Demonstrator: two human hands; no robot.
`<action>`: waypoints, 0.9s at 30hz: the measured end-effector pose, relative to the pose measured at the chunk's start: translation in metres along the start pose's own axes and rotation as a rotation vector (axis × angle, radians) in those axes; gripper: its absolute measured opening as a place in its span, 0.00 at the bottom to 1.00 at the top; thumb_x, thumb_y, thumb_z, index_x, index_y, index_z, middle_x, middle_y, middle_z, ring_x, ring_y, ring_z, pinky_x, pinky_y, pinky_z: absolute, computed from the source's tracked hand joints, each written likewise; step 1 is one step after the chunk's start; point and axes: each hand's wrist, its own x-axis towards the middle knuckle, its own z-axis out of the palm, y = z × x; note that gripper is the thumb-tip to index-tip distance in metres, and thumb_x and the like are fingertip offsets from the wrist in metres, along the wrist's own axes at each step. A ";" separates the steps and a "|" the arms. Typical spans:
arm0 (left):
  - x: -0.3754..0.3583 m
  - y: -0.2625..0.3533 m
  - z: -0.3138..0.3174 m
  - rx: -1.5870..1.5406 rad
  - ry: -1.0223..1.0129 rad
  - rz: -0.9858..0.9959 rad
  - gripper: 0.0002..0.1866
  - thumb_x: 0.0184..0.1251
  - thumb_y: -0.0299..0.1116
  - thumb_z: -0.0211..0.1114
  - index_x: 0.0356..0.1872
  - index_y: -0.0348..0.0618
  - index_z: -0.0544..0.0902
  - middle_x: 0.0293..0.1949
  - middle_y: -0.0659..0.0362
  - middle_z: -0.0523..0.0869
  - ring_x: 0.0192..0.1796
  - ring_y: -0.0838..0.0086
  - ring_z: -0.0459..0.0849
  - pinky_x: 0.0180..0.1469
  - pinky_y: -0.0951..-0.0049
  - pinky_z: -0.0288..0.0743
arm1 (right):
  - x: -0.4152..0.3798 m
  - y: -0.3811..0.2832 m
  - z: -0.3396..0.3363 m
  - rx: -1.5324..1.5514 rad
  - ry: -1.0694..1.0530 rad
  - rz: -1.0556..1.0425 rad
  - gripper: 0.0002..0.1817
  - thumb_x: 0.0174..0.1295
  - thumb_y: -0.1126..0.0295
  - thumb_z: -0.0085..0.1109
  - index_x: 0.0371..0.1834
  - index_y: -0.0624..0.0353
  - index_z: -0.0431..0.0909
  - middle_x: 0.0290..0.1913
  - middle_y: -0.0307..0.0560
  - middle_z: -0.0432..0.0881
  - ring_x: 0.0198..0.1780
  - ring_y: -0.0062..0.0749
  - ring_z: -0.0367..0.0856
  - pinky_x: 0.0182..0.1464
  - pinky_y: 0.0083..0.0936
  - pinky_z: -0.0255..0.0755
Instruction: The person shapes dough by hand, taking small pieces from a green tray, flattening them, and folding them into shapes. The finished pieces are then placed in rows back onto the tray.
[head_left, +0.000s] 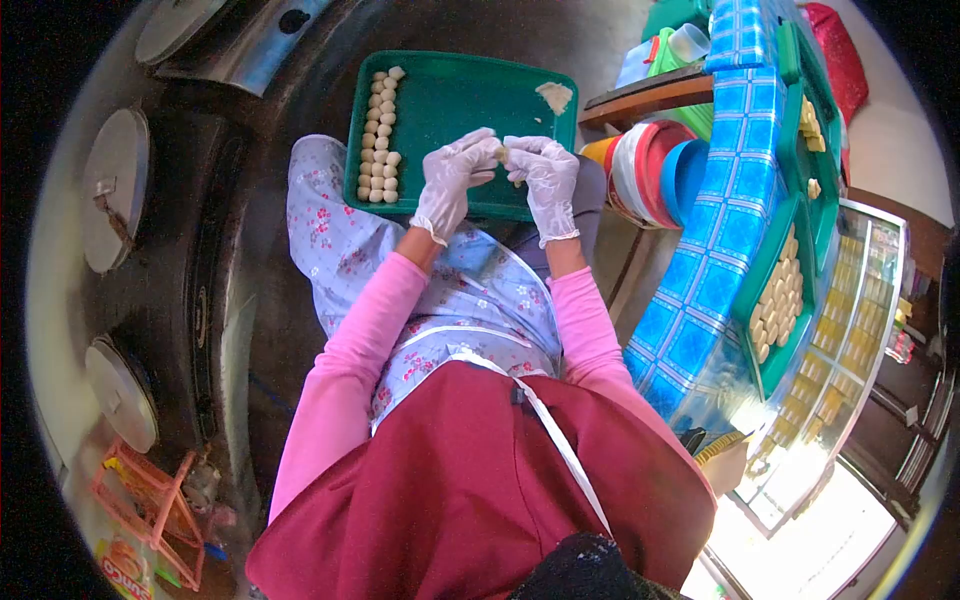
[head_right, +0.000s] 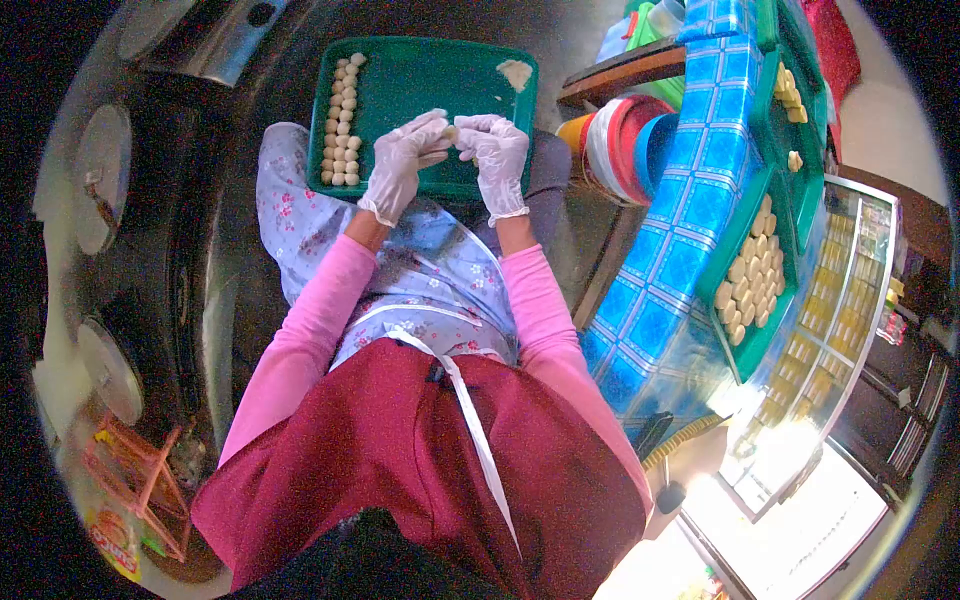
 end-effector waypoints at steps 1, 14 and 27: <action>0.006 -0.003 -0.004 -0.013 -0.046 -0.038 0.17 0.64 0.31 0.66 0.51 0.35 0.81 0.42 0.55 0.87 0.41 0.73 0.86 0.45 0.75 0.80 | 0.000 0.002 -0.002 -0.006 -0.024 0.021 0.07 0.53 0.74 0.67 0.34 0.63 0.86 0.32 0.41 0.86 0.26 0.20 0.80 0.26 0.17 0.71; 0.044 -0.072 -0.001 0.126 -0.214 0.138 0.14 0.65 0.16 0.57 0.52 0.31 0.77 0.44 0.57 0.82 0.46 0.74 0.81 0.53 0.76 0.77 | 0.010 0.061 -0.045 -1.242 -0.081 -0.512 0.07 0.52 0.74 0.55 0.33 0.59 0.81 0.29 0.56 0.82 0.33 0.49 0.83 0.35 0.40 0.76; 0.073 -0.112 0.020 -0.447 -0.177 -0.178 0.12 0.65 0.20 0.57 0.49 0.27 0.78 0.45 0.49 0.85 0.42 0.64 0.85 0.48 0.72 0.79 | 0.009 0.042 -0.057 -0.740 -0.025 -0.347 0.06 0.53 0.70 0.62 0.27 0.62 0.82 0.24 0.50 0.81 0.23 0.41 0.79 0.27 0.33 0.73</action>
